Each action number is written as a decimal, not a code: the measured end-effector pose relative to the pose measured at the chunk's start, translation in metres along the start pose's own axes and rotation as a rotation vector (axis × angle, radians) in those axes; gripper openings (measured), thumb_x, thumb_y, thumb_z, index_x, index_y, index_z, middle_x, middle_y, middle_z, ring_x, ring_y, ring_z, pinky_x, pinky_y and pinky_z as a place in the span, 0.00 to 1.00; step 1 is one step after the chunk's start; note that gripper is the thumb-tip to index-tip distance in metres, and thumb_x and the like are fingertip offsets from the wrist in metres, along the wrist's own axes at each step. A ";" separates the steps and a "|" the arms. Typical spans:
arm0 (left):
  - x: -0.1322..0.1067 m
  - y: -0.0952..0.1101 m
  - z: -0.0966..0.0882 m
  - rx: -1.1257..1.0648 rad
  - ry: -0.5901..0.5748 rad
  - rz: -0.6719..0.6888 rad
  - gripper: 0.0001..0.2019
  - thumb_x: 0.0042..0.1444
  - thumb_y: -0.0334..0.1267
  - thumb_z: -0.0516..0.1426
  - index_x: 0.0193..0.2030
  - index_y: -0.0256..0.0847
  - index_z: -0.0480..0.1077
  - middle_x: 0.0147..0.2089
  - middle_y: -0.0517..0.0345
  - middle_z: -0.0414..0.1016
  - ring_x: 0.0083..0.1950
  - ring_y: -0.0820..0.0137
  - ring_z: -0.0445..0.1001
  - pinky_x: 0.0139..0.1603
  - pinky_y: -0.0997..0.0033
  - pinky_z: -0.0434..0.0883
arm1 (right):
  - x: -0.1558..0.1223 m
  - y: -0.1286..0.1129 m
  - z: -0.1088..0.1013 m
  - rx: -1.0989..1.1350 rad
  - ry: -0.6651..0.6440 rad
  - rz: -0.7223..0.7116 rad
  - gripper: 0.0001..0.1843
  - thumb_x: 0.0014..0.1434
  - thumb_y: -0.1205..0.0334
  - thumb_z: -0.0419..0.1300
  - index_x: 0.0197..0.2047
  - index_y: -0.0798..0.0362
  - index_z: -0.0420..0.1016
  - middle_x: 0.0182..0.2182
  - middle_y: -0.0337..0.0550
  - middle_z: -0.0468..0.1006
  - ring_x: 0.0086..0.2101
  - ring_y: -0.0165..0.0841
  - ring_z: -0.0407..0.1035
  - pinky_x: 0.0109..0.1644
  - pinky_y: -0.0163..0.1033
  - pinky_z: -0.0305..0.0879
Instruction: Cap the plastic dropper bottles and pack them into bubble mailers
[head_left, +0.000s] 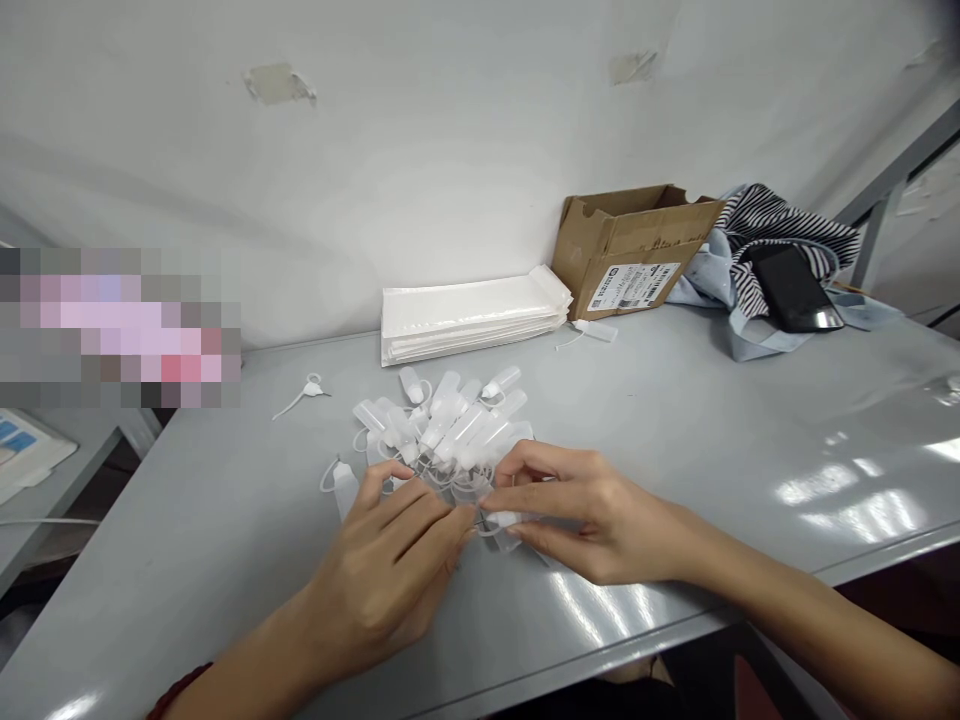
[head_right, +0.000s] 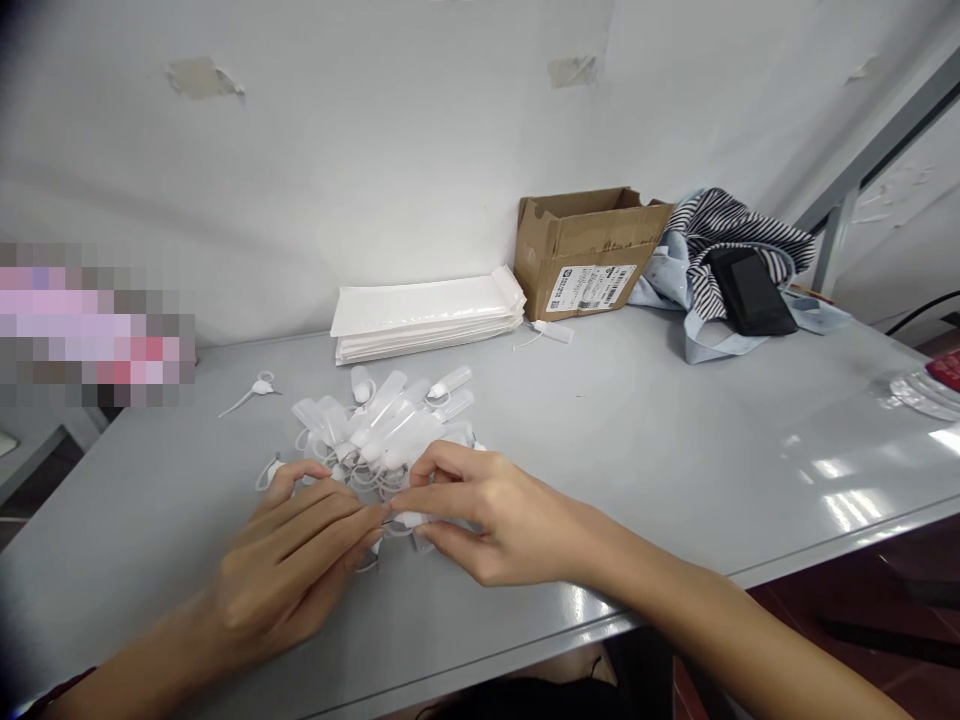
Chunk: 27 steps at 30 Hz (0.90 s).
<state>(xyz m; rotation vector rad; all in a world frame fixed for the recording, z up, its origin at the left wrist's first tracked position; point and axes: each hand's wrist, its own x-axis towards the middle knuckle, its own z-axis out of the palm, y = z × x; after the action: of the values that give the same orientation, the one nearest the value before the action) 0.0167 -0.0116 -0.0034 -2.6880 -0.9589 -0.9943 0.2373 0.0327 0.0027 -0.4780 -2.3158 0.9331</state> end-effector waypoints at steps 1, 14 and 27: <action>0.000 0.000 0.001 -0.006 0.000 0.000 0.09 0.56 0.21 0.52 0.39 0.34 0.70 0.27 0.58 0.72 0.30 0.72 0.68 0.42 0.61 0.64 | 0.000 0.000 0.000 -0.005 -0.008 0.007 0.15 0.59 0.73 0.55 0.49 0.62 0.75 0.39 0.50 0.69 0.32 0.28 0.65 0.33 0.34 0.65; 0.000 -0.001 0.004 0.005 0.012 0.014 0.10 0.56 0.20 0.51 0.40 0.34 0.69 0.28 0.57 0.73 0.30 0.71 0.69 0.41 0.61 0.65 | -0.001 0.000 0.004 -0.032 -0.012 -0.004 0.16 0.59 0.73 0.55 0.51 0.62 0.74 0.40 0.50 0.69 0.31 0.28 0.65 0.34 0.34 0.65; 0.001 0.000 0.000 0.023 0.083 -0.003 0.07 0.55 0.20 0.55 0.38 0.33 0.69 0.28 0.57 0.74 0.30 0.71 0.71 0.40 0.61 0.65 | 0.002 0.002 0.003 -0.030 0.044 -0.020 0.15 0.59 0.73 0.56 0.49 0.65 0.73 0.40 0.52 0.70 0.35 0.29 0.66 0.39 0.36 0.68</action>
<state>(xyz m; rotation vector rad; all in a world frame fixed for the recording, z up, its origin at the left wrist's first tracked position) 0.0167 -0.0110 -0.0025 -2.6044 -0.9531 -1.0796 0.2338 0.0336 0.0004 -0.4816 -2.2938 0.8716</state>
